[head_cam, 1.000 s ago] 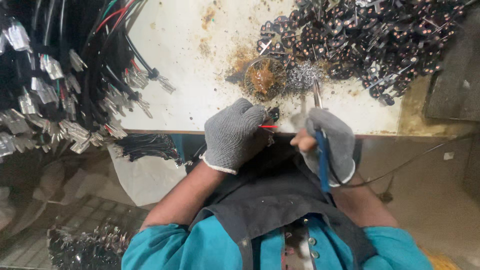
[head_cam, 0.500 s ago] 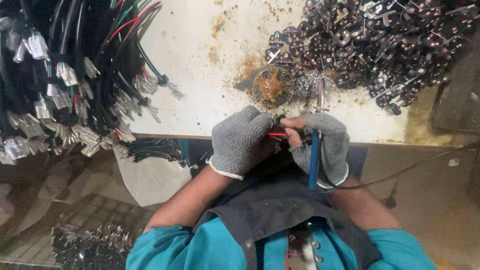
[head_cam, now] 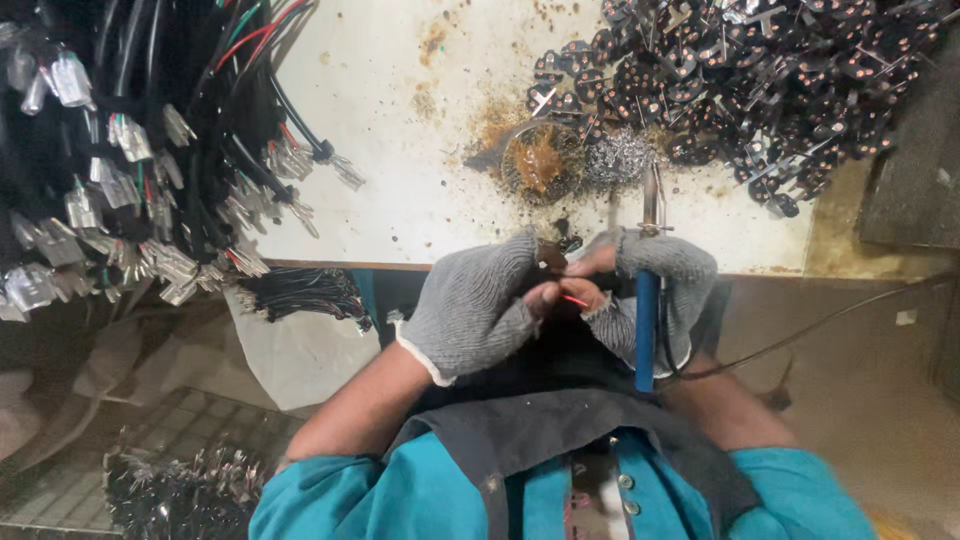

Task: The person, wearing fingerless gloves, solders the ends of red and green wires onto small connector terminals at a workbench. They hold a wire in one hand and a soldering iron in the other, dip the wire tip into flux, apply solder to the joint, and place the finished connector onto a large pile of completed connectors on the bench, repeating the process.

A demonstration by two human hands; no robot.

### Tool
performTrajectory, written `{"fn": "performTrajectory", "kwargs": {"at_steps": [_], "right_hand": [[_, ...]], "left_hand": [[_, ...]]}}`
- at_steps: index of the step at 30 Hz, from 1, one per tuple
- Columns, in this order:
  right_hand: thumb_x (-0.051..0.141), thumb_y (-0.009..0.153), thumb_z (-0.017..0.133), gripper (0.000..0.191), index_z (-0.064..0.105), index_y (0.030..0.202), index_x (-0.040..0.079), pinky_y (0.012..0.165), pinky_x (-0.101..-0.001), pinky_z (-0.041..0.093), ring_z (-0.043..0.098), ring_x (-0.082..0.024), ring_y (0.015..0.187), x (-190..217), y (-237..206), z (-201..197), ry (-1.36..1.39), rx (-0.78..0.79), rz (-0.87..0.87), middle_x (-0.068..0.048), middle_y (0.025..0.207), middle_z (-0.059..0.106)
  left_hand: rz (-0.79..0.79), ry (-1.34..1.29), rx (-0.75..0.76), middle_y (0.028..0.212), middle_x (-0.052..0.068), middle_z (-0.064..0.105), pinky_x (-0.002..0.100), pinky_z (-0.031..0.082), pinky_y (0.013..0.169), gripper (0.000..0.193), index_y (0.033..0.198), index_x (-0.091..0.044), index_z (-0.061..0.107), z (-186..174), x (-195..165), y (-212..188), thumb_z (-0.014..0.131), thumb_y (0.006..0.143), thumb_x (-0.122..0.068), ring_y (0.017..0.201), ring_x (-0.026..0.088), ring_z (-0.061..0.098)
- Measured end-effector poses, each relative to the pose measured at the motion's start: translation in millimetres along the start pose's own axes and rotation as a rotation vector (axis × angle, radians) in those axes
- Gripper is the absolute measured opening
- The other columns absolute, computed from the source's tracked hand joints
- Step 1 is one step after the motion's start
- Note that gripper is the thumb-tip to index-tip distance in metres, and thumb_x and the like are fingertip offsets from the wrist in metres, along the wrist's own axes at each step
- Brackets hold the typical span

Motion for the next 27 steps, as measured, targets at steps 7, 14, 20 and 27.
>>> {"fn": "performTrajectory", "kwargs": {"at_steps": [7, 14, 20, 27], "right_hand": [[0.019, 0.091, 0.081, 0.015, 0.075, 0.090, 0.005, 0.068, -0.0295, 0.052, 0.069, -0.016, 0.075, -8, -24, -12, -0.099, -0.023, 0.004, -0.007, 0.081, 0.071], [0.024, 0.099, 0.074, 0.019, 0.073, 0.095, 0.005, 0.070, -0.0304, 0.051, 0.066, -0.018, 0.076, -38, -39, -3, 0.027, 0.025, 0.003, -0.006, 0.086, 0.074], [0.024, 0.093, 0.080, 0.017, 0.076, 0.089, 0.008, 0.067, -0.0294, 0.052, 0.068, -0.015, 0.072, -24, -40, -15, -0.181, -0.010, -0.004, -0.004, 0.078, 0.071], [0.021, 0.093, 0.078, 0.016, 0.074, 0.090, 0.006, 0.067, -0.0284, 0.054, 0.067, -0.015, 0.072, 9, -17, -17, -0.046, 0.044, 0.084, -0.006, 0.079, 0.071]], "left_hand": [[0.075, -0.133, 0.016, 0.096, 0.013, 0.066, 0.044, 0.053, 0.075, 0.014, 0.106, -0.011, 0.063, 15, 8, -7, 0.067, 0.097, -0.021, 0.091, 0.036, 0.068], [0.075, -0.089, -0.059, 0.087, 0.012, 0.060, 0.043, 0.049, 0.071, 0.012, 0.097, -0.010, 0.066, 21, 7, -10, 0.072, 0.093, -0.019, 0.082, 0.035, 0.065], [0.063, -0.216, -0.018, 0.087, 0.009, 0.061, 0.040, 0.051, 0.073, 0.009, 0.095, -0.011, 0.063, 23, 10, -14, 0.069, 0.092, -0.017, 0.082, 0.031, 0.065], [0.088, -0.135, -0.081, 0.086, 0.011, 0.059, 0.040, 0.049, 0.073, 0.012, 0.092, -0.010, 0.063, 27, 8, -13, 0.072, 0.087, -0.015, 0.082, 0.032, 0.063]]}}
Point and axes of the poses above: each hand's wrist, its own y-axis towards the middle knuckle, its own z-axis out of the palm, x = y × z, the point moved 2 cm from there along y, towards the middle knuckle
